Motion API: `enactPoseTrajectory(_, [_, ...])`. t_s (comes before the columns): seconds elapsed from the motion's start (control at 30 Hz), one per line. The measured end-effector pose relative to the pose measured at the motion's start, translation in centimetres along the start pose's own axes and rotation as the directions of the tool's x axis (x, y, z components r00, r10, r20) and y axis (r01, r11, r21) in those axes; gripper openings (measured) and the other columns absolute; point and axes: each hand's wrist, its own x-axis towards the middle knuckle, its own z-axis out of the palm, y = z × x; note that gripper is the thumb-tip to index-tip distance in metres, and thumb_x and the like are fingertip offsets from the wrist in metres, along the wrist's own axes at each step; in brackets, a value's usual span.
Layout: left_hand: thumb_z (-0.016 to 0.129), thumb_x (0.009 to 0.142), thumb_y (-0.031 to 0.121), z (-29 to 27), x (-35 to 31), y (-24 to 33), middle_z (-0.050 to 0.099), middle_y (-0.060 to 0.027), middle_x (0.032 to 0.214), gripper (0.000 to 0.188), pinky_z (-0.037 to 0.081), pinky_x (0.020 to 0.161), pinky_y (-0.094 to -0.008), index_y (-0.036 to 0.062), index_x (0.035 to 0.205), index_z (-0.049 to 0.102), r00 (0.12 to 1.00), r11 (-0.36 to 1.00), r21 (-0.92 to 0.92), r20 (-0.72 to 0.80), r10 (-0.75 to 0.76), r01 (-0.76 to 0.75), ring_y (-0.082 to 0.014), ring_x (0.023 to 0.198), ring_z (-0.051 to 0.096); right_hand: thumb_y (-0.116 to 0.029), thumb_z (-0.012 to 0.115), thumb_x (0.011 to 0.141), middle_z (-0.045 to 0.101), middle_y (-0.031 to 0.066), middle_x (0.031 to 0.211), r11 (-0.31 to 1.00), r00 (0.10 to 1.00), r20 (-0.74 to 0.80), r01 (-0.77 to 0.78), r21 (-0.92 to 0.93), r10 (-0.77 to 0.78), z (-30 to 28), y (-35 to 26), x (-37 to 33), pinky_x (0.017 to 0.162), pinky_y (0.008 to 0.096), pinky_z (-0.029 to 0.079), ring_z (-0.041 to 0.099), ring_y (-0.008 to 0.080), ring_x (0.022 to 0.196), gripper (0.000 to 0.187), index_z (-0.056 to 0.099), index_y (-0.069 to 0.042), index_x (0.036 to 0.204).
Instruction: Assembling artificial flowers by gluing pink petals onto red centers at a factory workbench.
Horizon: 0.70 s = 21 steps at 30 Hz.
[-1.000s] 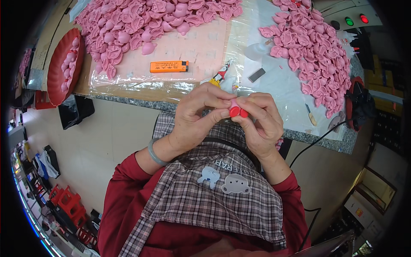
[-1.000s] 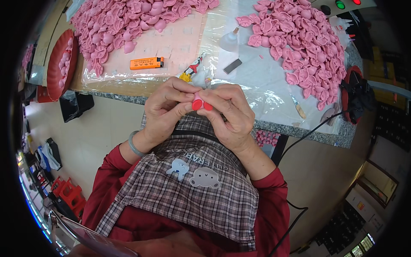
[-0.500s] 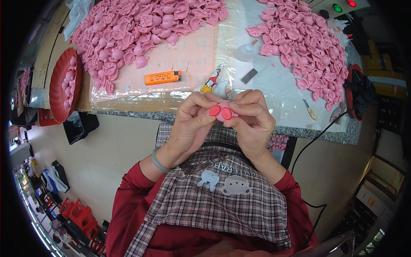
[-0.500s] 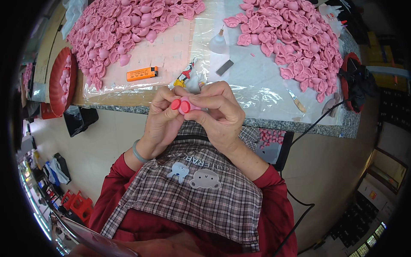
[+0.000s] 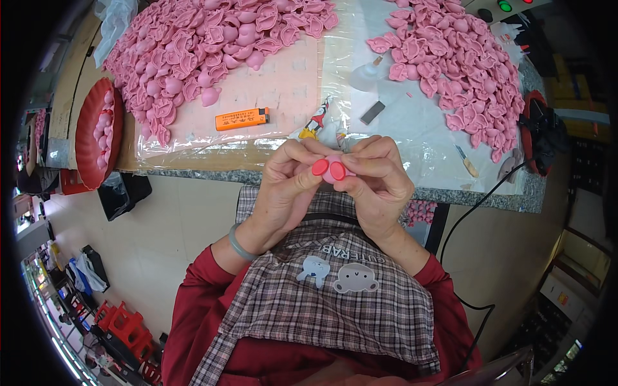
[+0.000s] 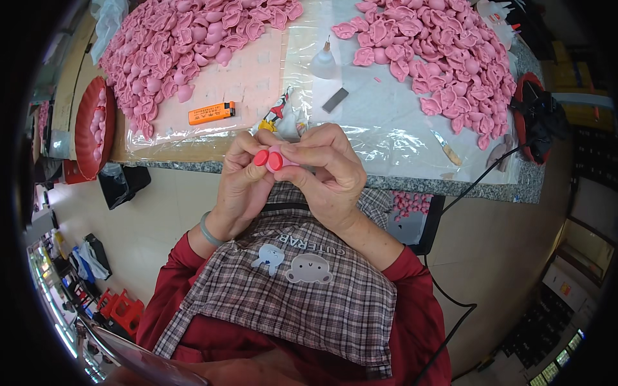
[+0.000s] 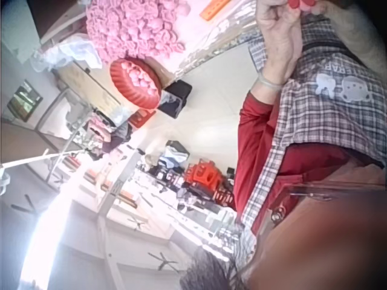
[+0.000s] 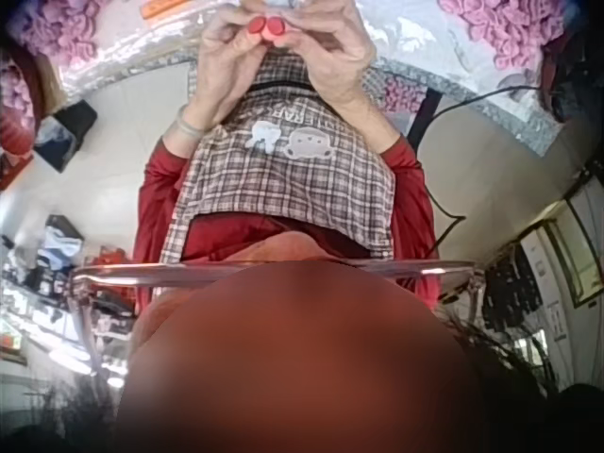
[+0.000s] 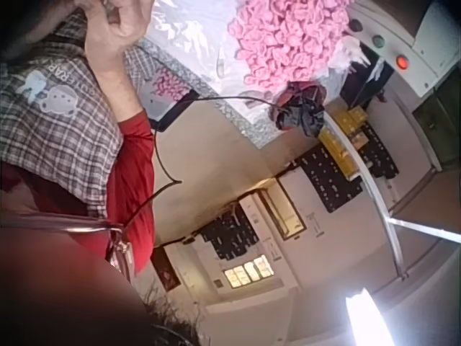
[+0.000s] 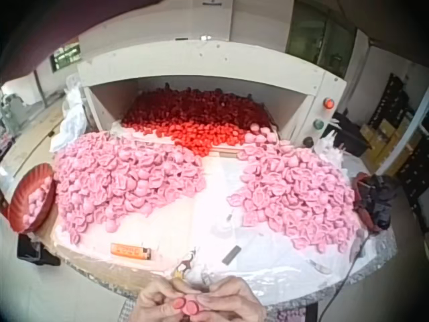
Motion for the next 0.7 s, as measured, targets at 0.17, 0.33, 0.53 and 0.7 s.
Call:
enactPoseTrajectory(0.17, [0.062, 0.088, 0.003, 0.2, 0.0, 0.2, 0.061, -0.0140, 0.104, 0.007, 0.047, 0.093, -0.0361, 0.0047, 0.092, 0.057, 1.000, 1.000, 0.002, -0.025, -0.006, 0.006, -0.0218, 0.102, 0.060, -0.007, 0.080, 0.069, 0.059, 0.0036, 0.091, 1.000, 1.000, -0.006, -0.006, 0.013, 0.006, 0.1, 0.0, 0.0, 0.075, 0.0266, 0.047, 0.055, 0.0151, 0.084, 0.028, 0.071, -0.005, 0.096])
enactPoseTrajectory(0.33, [0.062, 0.087, -0.001, 0.1, 0.0, 0.0, 0.061, -0.0134, 0.104, 0.009, 0.050, 0.090, -0.0330, 0.0031, 0.094, 0.058, 0.998, 0.996, 0.070, -0.022, 0.056, -0.054, -0.0202, 0.101, 0.061, -0.006, 0.080, 0.070, 0.058, 0.0041, 0.090, 0.997, 1.000, -0.009, 0.006, 0.071, -0.006, 0.0, 0.8, -0.2, 0.076, 0.0262, 0.047, 0.055, 0.0151, 0.084, 0.029, 0.070, -0.003, 0.096])
enactPoseTrajectory(0.53, [0.065, 0.086, 0.004, 0.6, -0.3, 1.1, 0.059, -0.0121, 0.108, 0.026, 0.048, 0.092, -0.0321, 0.0006, 0.112, 0.062, 0.997, 0.919, 0.391, -0.041, 0.065, -0.044, -0.0208, 0.104, 0.058, -0.011, 0.077, 0.077, 0.053, 0.0054, 0.087, 0.993, 0.998, -0.008, -0.054, 0.105, 0.055, -0.3, 1.0, -0.3, 0.076, 0.0285, 0.044, 0.052, 0.0178, 0.085, 0.024, 0.065, -0.003, 0.096])
enactPoseTrajectory(0.7, [0.064, 0.085, -0.004, 0.7, -0.3, 1.0, 0.059, -0.0105, 0.107, 0.027, 0.052, 0.084, -0.0258, -0.0020, 0.111, 0.065, 0.986, 0.854, 0.496, 0.026, 0.163, -0.155, -0.0170, 0.097, 0.061, -0.011, 0.077, 0.077, 0.055, 0.0062, 0.088, 1.000, 0.999, 0.034, 0.003, 0.007, -0.004, -0.5, 0.9, -0.3, 0.076, 0.0289, 0.045, 0.053, 0.0188, 0.086, 0.025, 0.065, -0.004, 0.097])
